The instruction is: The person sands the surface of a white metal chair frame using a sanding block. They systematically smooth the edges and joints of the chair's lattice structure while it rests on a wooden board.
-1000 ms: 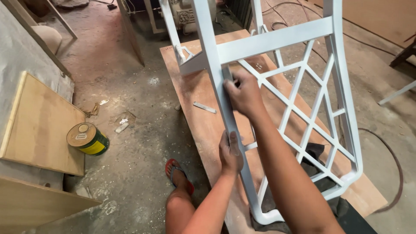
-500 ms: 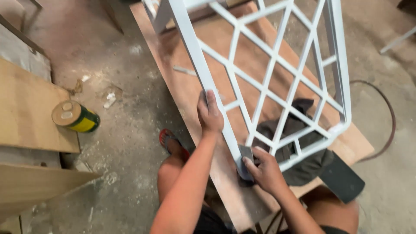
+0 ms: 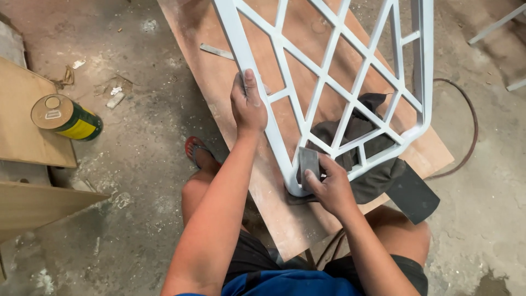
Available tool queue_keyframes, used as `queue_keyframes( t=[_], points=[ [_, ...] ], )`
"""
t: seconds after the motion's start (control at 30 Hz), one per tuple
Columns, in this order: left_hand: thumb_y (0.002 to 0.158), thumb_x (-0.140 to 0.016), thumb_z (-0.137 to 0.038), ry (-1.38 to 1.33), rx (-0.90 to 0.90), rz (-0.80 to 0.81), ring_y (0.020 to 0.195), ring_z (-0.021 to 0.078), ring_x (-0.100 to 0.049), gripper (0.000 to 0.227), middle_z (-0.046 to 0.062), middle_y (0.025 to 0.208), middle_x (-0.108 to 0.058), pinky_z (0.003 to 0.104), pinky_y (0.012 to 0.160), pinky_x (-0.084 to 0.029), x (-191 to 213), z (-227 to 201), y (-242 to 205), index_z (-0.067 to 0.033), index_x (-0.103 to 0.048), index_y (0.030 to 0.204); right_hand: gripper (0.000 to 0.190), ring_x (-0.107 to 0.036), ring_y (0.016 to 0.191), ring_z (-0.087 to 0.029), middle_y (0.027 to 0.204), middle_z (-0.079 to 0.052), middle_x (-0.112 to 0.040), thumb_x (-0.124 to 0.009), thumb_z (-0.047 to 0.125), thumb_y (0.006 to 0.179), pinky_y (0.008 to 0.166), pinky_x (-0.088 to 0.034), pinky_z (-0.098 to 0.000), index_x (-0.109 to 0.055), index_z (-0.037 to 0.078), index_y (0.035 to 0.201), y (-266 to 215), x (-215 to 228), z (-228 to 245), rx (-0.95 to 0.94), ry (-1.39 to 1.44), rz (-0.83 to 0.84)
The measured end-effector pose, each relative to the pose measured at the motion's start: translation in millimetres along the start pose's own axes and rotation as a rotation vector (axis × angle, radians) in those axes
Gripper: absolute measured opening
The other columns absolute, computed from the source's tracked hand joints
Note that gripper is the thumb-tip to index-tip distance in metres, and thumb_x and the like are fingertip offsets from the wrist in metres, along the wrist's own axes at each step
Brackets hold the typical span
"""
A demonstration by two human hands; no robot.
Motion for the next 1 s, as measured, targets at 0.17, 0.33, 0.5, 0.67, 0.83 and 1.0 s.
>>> queue_keyframes(
  t=[0.17,0.33,0.5,0.67,0.83,1.0],
  points=[
    [0.106,-0.028,-0.058,0.012,0.026,0.012,0.062,0.0125,-0.067,0.053,0.001,0.066,-0.069,0.028,0.062,-0.055,-1.3,5.4,1.0,-0.0167,-0.056,0.088,0.037,-0.074,0.099,-0.042,0.105,-0.024,-0.075,-0.074,0.010,0.090,0.074,-0.065,-0.0488,-0.070,0.006,0.126,-15.8,-11.3,-18.9,-0.055,-0.048,0.034],
    [0.107,-0.026,-0.060,0.039,0.010,0.000,0.060,0.0100,-0.067,0.053,-0.001,0.066,-0.069,0.026,0.060,-0.053,-2.6,22.8,7.4,-0.0194,-0.054,0.088,0.036,-0.074,0.099,-0.044,0.103,-0.026,-0.076,-0.077,0.012,0.088,0.072,-0.065,-0.0514,-0.072,0.005,0.124,-15.3,-13.3,-44.4,-0.092,-0.054,0.047],
    [0.106,-0.025,-0.062,0.041,-0.014,0.013,0.061,0.0104,-0.067,0.054,0.000,0.065,-0.068,0.025,0.060,-0.054,-4.2,30.7,10.5,-0.0192,-0.053,0.088,0.025,-0.075,0.086,-0.033,0.089,-0.021,-0.076,-0.073,0.014,0.094,0.069,-0.062,-0.0464,-0.071,0.007,0.118,-4.4,-14.4,-42.5,-0.001,0.024,-0.034],
    [0.106,-0.027,-0.061,0.072,-0.021,-0.008,0.064,0.0118,-0.068,0.053,0.000,0.066,-0.068,0.026,0.061,-0.053,-2.3,20.6,7.0,-0.0190,-0.052,0.087,0.018,-0.070,0.083,-0.029,0.083,-0.022,-0.073,-0.065,0.014,0.099,0.067,-0.057,-0.0488,-0.071,0.006,0.114,-3.4,10.6,-66.0,0.044,-0.003,-0.102],
    [0.106,-0.033,-0.060,0.091,-0.040,-0.021,0.066,0.0182,-0.066,0.052,0.005,0.067,-0.063,0.032,0.065,-0.053,4.2,-8.7,-3.2,-0.0159,-0.052,0.087,0.016,-0.060,0.074,-0.018,0.078,-0.011,-0.069,-0.075,0.008,0.091,0.068,-0.054,-0.0363,-0.070,0.003,0.106,-14.4,55.0,-74.8,-0.025,0.163,-0.229],
    [0.094,-0.060,-0.064,0.198,0.305,0.164,0.124,0.0417,-0.061,0.081,0.027,0.134,-0.058,0.052,0.103,-0.053,15.3,-5.2,-43.4,-0.0018,-0.043,0.142,0.023,-0.069,0.069,-0.020,0.076,-0.019,-0.075,-0.063,-0.002,0.078,0.058,-0.056,-0.0360,-0.078,0.001,0.094,-38.3,69.3,-40.4,-0.007,0.257,-0.267]
  ],
)
Point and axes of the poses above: each hand's wrist, its own y-axis towards the middle knuckle, its own x-axis out of the back of the hand, z = x × y, the point moved 7 cm from there along y, towards the middle knuckle
